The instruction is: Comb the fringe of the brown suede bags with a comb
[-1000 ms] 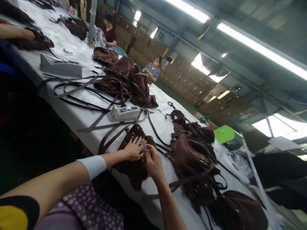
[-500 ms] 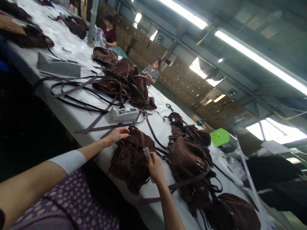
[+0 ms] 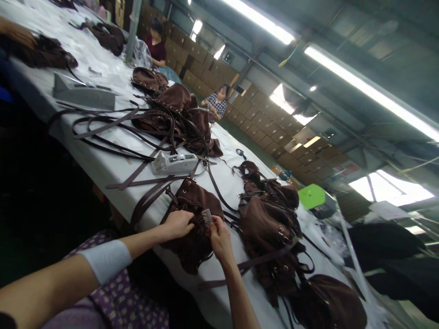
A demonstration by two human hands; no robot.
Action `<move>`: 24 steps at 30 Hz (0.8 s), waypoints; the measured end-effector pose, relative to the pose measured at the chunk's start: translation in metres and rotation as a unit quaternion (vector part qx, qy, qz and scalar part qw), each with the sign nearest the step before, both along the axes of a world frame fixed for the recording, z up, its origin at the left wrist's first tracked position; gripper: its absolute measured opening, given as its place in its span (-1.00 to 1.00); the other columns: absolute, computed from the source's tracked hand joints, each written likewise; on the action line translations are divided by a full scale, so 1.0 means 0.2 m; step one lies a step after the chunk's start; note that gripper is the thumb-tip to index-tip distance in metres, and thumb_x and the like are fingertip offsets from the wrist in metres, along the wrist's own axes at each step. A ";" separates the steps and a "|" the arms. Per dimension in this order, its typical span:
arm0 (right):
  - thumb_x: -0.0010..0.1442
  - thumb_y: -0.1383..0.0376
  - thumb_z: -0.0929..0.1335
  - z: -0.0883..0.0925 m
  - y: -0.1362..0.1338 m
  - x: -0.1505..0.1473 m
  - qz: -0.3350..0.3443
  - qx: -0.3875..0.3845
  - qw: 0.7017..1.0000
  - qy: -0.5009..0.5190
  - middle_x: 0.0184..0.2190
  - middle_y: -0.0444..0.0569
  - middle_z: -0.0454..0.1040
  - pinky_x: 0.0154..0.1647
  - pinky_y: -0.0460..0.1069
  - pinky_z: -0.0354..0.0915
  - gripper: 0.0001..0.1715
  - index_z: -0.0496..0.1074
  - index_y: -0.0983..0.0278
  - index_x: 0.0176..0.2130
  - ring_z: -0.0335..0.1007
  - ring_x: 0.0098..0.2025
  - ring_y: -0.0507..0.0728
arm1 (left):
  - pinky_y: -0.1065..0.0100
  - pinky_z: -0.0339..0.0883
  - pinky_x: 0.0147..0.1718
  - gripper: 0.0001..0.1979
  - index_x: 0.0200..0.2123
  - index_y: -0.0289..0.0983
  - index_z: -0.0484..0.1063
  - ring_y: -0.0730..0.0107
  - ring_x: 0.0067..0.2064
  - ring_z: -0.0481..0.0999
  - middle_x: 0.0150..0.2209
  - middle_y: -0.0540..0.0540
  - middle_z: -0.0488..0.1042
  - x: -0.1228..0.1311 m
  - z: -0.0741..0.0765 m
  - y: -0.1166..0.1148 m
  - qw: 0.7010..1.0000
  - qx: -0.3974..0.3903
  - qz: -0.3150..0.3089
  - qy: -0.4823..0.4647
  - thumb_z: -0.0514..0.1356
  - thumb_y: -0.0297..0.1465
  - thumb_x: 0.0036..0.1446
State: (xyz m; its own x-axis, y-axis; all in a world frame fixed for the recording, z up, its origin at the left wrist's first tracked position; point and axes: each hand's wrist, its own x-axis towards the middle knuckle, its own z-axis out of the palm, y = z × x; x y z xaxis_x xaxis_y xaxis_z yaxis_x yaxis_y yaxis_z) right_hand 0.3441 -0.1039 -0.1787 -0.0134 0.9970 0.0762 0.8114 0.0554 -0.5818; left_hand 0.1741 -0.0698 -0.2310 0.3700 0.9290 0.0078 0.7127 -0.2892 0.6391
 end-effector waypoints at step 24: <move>0.20 0.39 0.23 0.00 -0.05 -0.17 0.224 -0.031 0.929 -0.291 -0.38 -0.12 0.47 -0.37 -0.11 0.10 -0.59 0.43 0.07 -0.02 0.38 -0.32 0.06 | 0.08 -0.01 0.18 -0.48 0.14 -0.38 0.27 0.07 0.25 0.16 0.25 -0.28 0.21 -0.07 -0.06 0.33 0.989 0.065 -0.114 -0.065 -0.07 -0.19 0.25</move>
